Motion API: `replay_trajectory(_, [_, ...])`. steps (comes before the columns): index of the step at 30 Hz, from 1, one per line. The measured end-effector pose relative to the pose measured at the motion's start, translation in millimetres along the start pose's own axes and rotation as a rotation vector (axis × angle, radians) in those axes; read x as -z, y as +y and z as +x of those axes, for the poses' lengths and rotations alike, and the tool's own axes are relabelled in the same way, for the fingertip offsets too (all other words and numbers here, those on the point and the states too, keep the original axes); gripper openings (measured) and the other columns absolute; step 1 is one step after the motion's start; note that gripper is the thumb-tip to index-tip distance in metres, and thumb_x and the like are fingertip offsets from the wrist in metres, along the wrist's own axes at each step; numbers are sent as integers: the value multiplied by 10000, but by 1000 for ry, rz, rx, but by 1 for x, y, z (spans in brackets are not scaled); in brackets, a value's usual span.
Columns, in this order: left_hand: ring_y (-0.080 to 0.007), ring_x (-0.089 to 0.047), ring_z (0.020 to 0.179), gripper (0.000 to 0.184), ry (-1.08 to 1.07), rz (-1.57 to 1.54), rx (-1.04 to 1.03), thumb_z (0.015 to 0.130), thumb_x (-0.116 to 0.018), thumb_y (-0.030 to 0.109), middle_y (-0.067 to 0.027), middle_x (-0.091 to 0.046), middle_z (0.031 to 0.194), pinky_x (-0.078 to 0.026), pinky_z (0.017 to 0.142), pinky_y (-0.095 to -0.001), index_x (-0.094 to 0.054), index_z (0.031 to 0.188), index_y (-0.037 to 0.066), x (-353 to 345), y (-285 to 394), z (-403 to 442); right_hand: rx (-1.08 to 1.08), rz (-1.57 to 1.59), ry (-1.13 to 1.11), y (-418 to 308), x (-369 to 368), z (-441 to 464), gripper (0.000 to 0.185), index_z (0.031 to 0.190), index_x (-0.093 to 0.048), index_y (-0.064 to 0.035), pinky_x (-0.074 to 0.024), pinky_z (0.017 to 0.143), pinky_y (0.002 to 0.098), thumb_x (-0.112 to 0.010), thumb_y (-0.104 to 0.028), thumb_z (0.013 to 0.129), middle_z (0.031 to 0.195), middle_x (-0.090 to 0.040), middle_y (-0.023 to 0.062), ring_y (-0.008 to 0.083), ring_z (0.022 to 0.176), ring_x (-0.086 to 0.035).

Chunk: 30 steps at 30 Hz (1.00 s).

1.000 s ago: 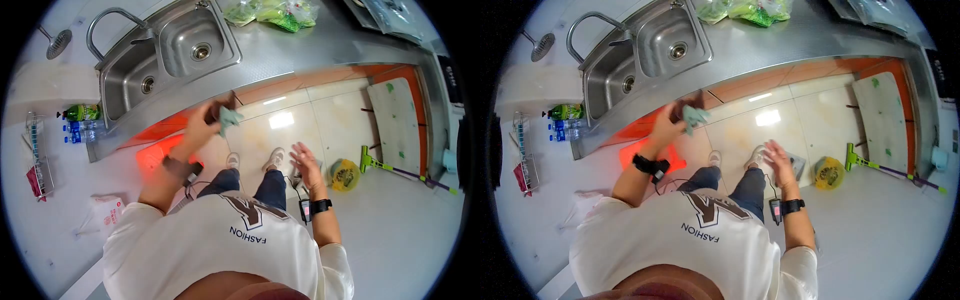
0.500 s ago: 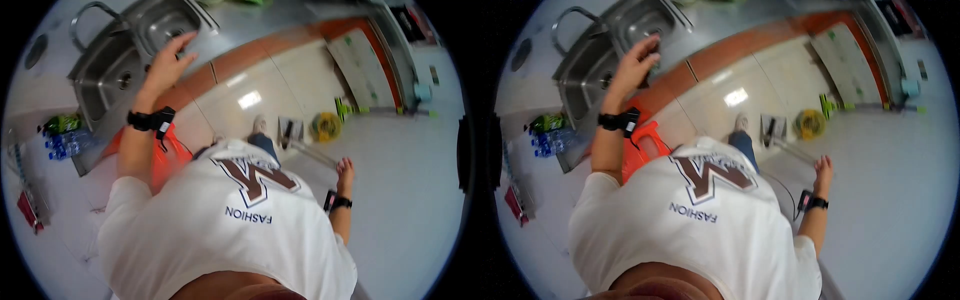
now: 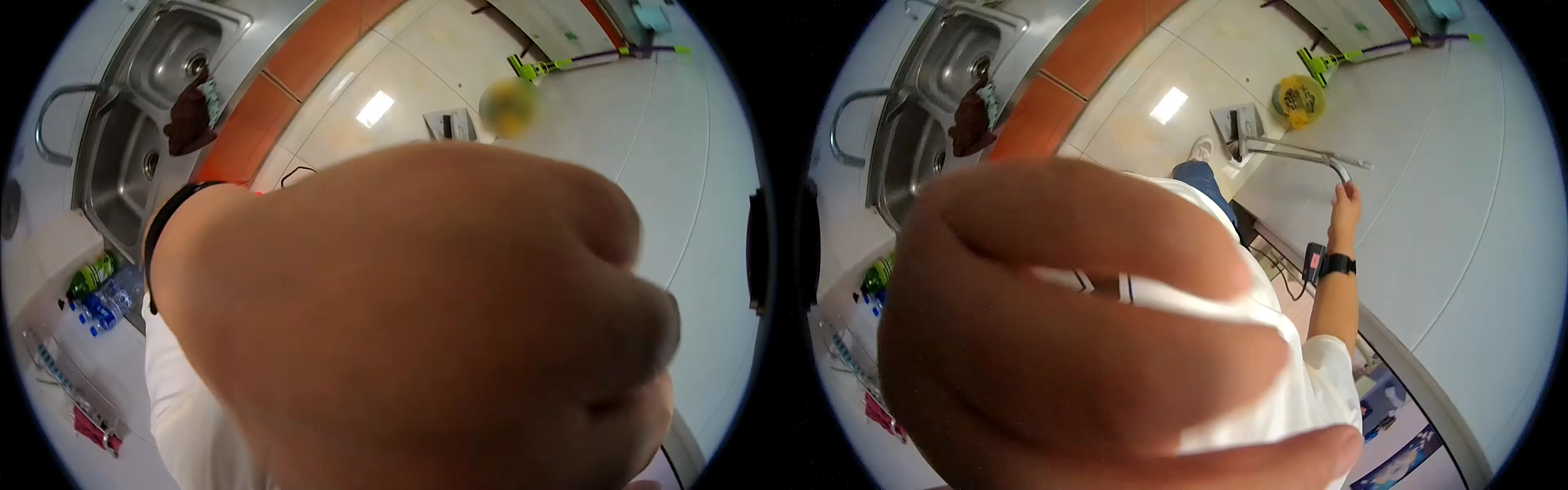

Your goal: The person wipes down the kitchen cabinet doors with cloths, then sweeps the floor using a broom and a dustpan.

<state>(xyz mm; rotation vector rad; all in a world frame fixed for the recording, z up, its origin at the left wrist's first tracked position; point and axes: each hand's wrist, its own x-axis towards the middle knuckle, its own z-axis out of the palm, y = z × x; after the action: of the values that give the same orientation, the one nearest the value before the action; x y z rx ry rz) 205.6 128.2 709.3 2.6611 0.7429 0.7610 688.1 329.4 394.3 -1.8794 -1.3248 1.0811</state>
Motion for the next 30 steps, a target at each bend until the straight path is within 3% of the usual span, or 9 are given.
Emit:
replay_trajectory(6, [-275,-611,1016,464,87,-61,134,787,-599,-28,-131,-609,1223,-477,887,-334,-578,1244,48,-6,-47,35,289,-778,256,11,-10,64,613,1235,-535,50,-412,996,416,-724,-268,747,1244,-557,258,367,1159,-534])
replay_trajectory(8, [-276,-614,1002,469,168,-95,299,782,-599,-39,-130,-614,1215,-481,876,-333,-581,1242,52,-14,-76,44,40,-907,-38,-22,-12,69,727,1320,-475,22,-406,998,401,-735,-331,739,1267,-555,229,362,1180,-520])
replay_trajectory(10, [-277,-618,988,475,291,-191,624,776,-599,-49,-129,-618,1207,-486,865,-332,-584,1239,56,-35,-110,32,45,-1196,-244,-12,-14,77,716,1289,-513,-8,-421,985,397,-732,-395,728,1230,-586,201,335,1132,-556])
replay_trajectory(12, [-246,-609,1014,486,313,-238,848,810,-600,6,-147,-589,1244,-481,883,-323,-554,1289,74,-69,-149,11,359,-1205,-142,18,-12,75,661,1238,-568,-44,-443,963,389,-719,-440,731,1179,-622,171,317,1085,-589])
replay_trajectory(15, [-220,-621,951,488,163,-82,1044,824,-632,51,-131,-611,1217,-487,861,-301,-540,1302,88,-118,-186,-14,443,-1233,-190,44,-14,80,528,1159,-641,-131,-484,910,372,-656,-480,763,1134,-656,80,266,1114,-579])
replay_trajectory(19, [-169,-613,933,496,179,-518,1346,864,-647,114,-114,-626,1196,-493,838,-296,-502,1338,82,-196,-222,-18,223,-1003,-415,3,-26,98,427,1120,-664,-188,-519,822,409,-701,-380,741,1021,-684,100,307,980,-634])
replay_trajectory(22, [-181,-603,962,512,114,-684,1314,881,-635,145,-139,-608,1215,-493,840,-300,-472,1361,70,-229,-237,19,467,-881,-633,3,-52,118,422,1124,-655,-150,-524,780,425,-712,-329,747,968,-691,116,331,884,-650])
replay_trajectory(26, [-189,-596,987,541,47,-861,1207,928,-588,284,-144,-592,1221,-496,843,-312,-417,1400,83,-242,-252,88,370,-794,-564,-66,-99,93,368,1083,-660,-140,-524,742,449,-691,-261,736,901,-686,162,348,845,-657])
replay_trajectory(30, [-229,-614,979,669,-44,-1468,1401,928,-478,546,-197,-566,1202,-538,797,-335,-361,1431,121,-252,-263,149,371,-754,-550,-86,-133,75,331,1071,-657,-100,-525,723,451,-646,-204,757,877,-686,166,343,817,-663])
